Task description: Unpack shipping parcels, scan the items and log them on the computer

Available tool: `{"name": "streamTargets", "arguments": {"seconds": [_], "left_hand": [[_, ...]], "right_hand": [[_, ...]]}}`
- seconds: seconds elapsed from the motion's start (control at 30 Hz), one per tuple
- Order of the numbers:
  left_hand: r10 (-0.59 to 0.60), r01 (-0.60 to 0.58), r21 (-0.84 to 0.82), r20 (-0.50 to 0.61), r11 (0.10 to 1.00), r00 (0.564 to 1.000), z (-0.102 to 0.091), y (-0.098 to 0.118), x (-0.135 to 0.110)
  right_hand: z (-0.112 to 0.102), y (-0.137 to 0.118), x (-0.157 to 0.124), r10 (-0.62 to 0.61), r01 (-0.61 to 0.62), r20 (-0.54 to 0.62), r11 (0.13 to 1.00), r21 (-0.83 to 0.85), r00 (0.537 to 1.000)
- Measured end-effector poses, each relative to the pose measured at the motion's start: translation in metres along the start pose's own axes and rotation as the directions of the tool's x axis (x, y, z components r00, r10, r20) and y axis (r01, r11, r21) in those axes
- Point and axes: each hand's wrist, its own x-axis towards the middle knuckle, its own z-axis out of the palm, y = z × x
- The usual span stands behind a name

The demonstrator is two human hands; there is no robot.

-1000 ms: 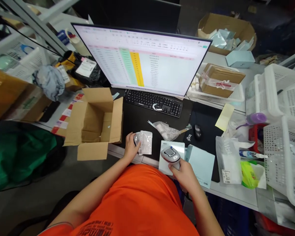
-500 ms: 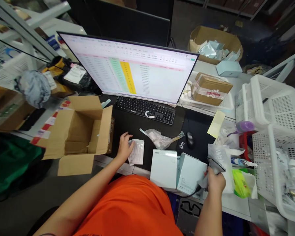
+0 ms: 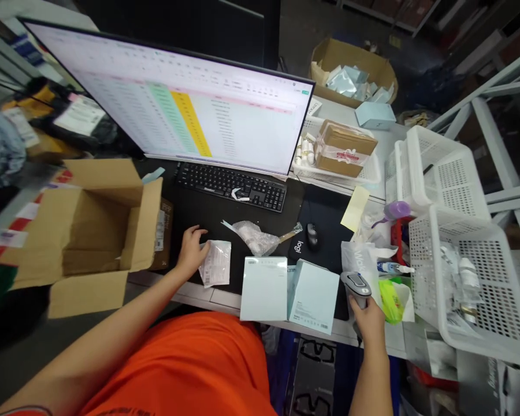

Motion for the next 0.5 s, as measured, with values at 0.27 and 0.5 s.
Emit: {"name": "streamTargets", "arguments": {"seconds": [0.27,0.5], "left_hand": [[0.07,-0.071,0.007,0.045,0.997,0.996,-0.002,0.019,-0.002],[0.014,-0.015,-0.018,-0.061,1.0,0.998,-0.006,0.005,0.003]], "right_hand": [[0.049,-0.041,0.048,-0.103,0.103,-0.024,0.995,-0.001,0.994],[0.024,-0.096,0.042,-0.299,0.266,-0.381,0.954,-0.139,0.875]]}}
